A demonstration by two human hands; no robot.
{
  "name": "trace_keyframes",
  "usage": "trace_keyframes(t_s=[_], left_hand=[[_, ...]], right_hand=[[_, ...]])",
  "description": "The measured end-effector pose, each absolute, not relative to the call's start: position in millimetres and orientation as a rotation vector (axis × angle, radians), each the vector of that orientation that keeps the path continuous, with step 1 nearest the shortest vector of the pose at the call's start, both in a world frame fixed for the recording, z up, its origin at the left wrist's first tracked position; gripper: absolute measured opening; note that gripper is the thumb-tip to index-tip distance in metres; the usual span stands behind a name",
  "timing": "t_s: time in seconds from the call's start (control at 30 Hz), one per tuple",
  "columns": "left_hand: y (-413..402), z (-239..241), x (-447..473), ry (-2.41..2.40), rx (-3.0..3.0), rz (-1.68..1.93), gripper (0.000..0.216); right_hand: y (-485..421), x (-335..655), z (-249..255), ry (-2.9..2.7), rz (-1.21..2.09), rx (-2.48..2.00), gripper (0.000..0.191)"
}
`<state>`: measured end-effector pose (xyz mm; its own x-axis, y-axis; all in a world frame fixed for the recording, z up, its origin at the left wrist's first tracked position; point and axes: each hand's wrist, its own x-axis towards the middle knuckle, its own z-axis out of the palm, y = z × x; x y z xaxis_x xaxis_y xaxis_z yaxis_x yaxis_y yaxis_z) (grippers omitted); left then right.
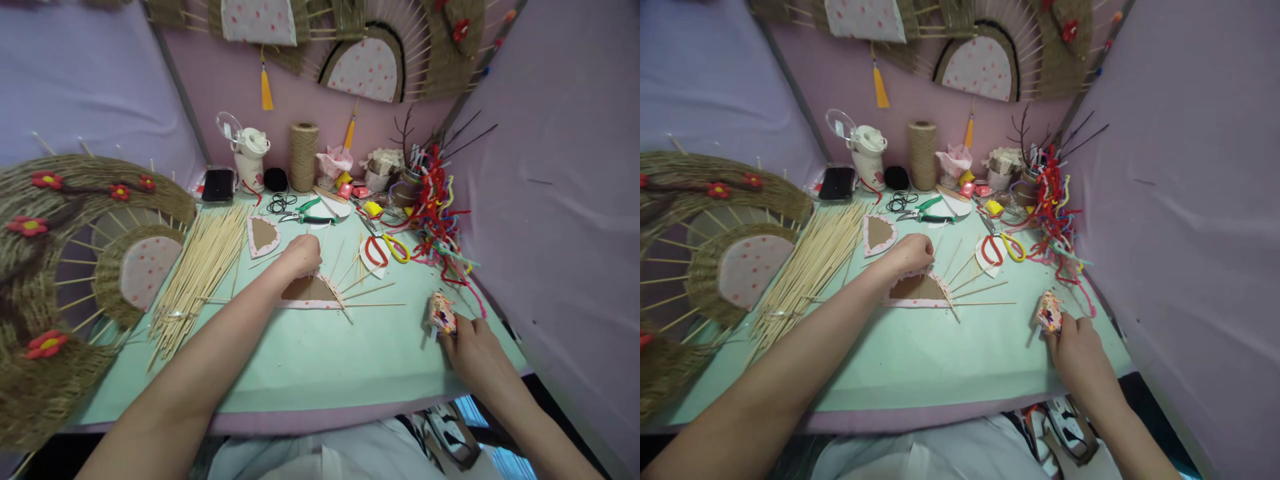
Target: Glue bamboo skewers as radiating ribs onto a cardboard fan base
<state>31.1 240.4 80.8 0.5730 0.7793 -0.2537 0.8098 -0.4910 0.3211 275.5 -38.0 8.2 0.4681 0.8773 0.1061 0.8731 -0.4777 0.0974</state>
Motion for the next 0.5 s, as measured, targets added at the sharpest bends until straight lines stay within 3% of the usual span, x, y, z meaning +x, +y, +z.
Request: trace_keyframes(t_s=[0.2, 0.33, 0.5], left_hand=[[246.0, 74.0, 37.7, 1.298, 2.442, -0.136, 0.021], [245.5, 72.9, 37.8, 1.306, 2.443, -0.141, 0.02], [245.6, 71.8, 38.1, 1.302, 2.46, -0.142, 0.018]], right_hand=[[-43.7, 286.9, 14.2, 1.62, 0.26, 2.533, 0.048], [-34.1, 290.0, 47.2, 1.761, 0.445, 2.456, 0.057], [33.2, 257.9, 102.2, 2.308, 0.463, 2.246, 0.035]])
